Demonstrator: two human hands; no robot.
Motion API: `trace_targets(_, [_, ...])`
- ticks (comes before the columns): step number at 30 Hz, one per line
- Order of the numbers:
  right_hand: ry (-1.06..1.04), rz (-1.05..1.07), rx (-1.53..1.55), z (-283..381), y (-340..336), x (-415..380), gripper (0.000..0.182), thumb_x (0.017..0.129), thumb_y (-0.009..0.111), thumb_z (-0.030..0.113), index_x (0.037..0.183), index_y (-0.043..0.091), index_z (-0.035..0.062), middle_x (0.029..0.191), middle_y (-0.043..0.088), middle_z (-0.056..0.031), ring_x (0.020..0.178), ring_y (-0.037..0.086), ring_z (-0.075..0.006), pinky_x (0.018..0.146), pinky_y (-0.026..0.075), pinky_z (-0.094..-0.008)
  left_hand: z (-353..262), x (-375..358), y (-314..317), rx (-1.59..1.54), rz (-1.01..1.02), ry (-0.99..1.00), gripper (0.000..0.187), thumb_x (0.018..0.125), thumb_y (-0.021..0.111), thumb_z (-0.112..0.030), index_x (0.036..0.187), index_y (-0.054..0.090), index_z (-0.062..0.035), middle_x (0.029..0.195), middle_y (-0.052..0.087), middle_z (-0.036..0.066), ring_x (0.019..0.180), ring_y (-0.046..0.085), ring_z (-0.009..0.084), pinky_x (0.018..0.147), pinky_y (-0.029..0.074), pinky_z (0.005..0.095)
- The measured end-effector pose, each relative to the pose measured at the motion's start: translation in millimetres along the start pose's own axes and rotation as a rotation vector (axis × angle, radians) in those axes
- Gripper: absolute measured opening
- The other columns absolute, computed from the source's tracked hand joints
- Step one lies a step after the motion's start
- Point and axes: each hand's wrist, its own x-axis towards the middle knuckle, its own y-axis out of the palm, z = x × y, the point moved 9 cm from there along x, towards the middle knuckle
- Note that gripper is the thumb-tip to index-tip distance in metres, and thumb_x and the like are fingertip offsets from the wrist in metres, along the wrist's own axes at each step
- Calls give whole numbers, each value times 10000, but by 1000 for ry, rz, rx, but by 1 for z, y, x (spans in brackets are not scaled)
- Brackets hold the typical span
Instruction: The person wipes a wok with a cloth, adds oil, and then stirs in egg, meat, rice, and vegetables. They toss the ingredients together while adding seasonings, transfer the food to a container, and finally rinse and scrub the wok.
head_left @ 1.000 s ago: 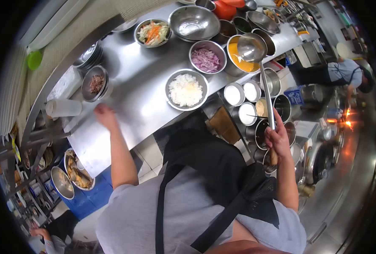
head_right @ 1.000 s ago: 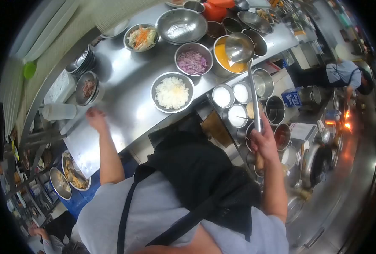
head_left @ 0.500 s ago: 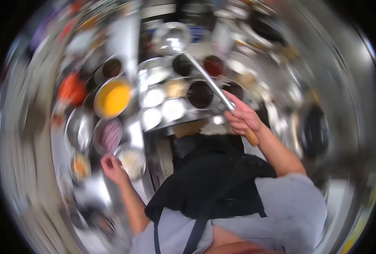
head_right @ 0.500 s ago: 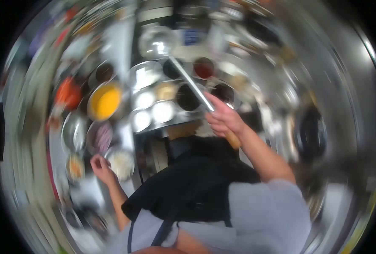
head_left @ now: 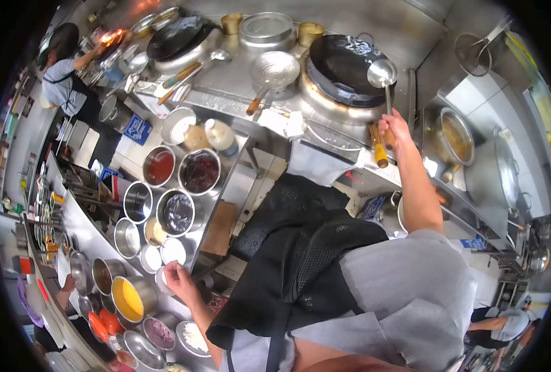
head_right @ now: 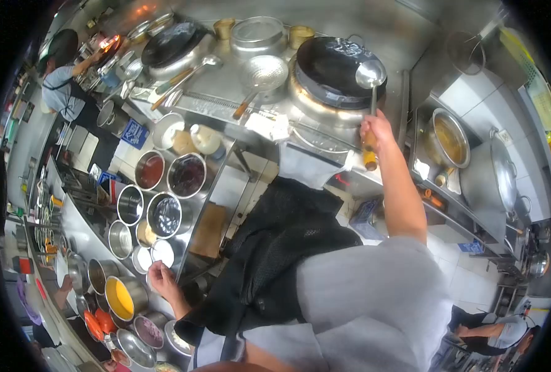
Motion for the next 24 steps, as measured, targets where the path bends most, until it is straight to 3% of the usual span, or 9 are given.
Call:
trace_targets(4, [66,40,-269,7,-51,86,833,881,547,49,1524,36,190,677,477,-29,514,454,-117,464,408,-316,-3,-10,87,69,48,-68,89,946,560,-133,964,547,-47,721,485,-37,601,411,35,516,319,188])
trace_targets(9, [-272,-43,-777,0,-64,166,735,843,489,-4,1506,217,157,863,597,-138,520,509,-136,445,430,-316,22,-28,227,66,209,-90,58,915,571,-64,960,571,-29,783,529,-22,642,459,55,566,389,207])
trace_targets(12, [-111,132,-680,2,-40,142,710,871,503,17,1506,223,168,876,585,-123,515,494,-116,443,419,-288,29,-43,298,117,405,-142,84,919,575,-66,987,573,-17,786,560,-9,651,496,56,581,409,209])
trace_targets(14, [283,268,-64,-8,-23,115,612,909,509,35,1470,319,187,858,557,-101,511,470,-79,436,395,-234,4,-47,332,179,476,-151,88,919,577,-68,989,577,-16,777,564,-6,651,499,60,579,411,212])
trace_targets(15, [286,271,-60,-14,-32,122,612,909,509,35,1470,319,187,858,557,-101,511,470,-79,436,395,-234,-5,-51,347,238,543,-171,91,918,579,-70,990,581,-15,768,568,-2,650,503,64,576,413,214])
trace_targets(17, [488,457,739,-32,-26,126,519,937,511,52,1422,403,202,834,523,-80,505,440,-46,430,371,-194,8,-43,349,274,575,-216,114,911,580,-72,1006,591,-9,770,594,23,652,525,84,587,433,231])
trace_targets(19, [454,554,771,-38,-28,106,446,948,490,55,1378,457,168,821,486,-61,506,438,-27,427,373,-175,27,-28,345,415,630,-103,142,895,578,-63,1026,602,-13,772,616,49,639,555,109,594,455,249])
trace_targets(21, [368,752,968,-15,-37,78,388,963,481,82,1332,497,203,798,461,-29,509,438,-30,426,380,-188,51,-16,328,505,677,-211,168,878,581,-63,1036,614,-16,789,639,76,660,590,129,617,477,266])
trace_targets(24, [207,674,879,26,-85,35,484,969,473,98,1433,368,186,790,457,-16,475,411,-11,372,357,-170,109,2,293,704,730,-365,186,870,603,-95,1029,617,0,794,646,78,685,604,137,630,490,272])
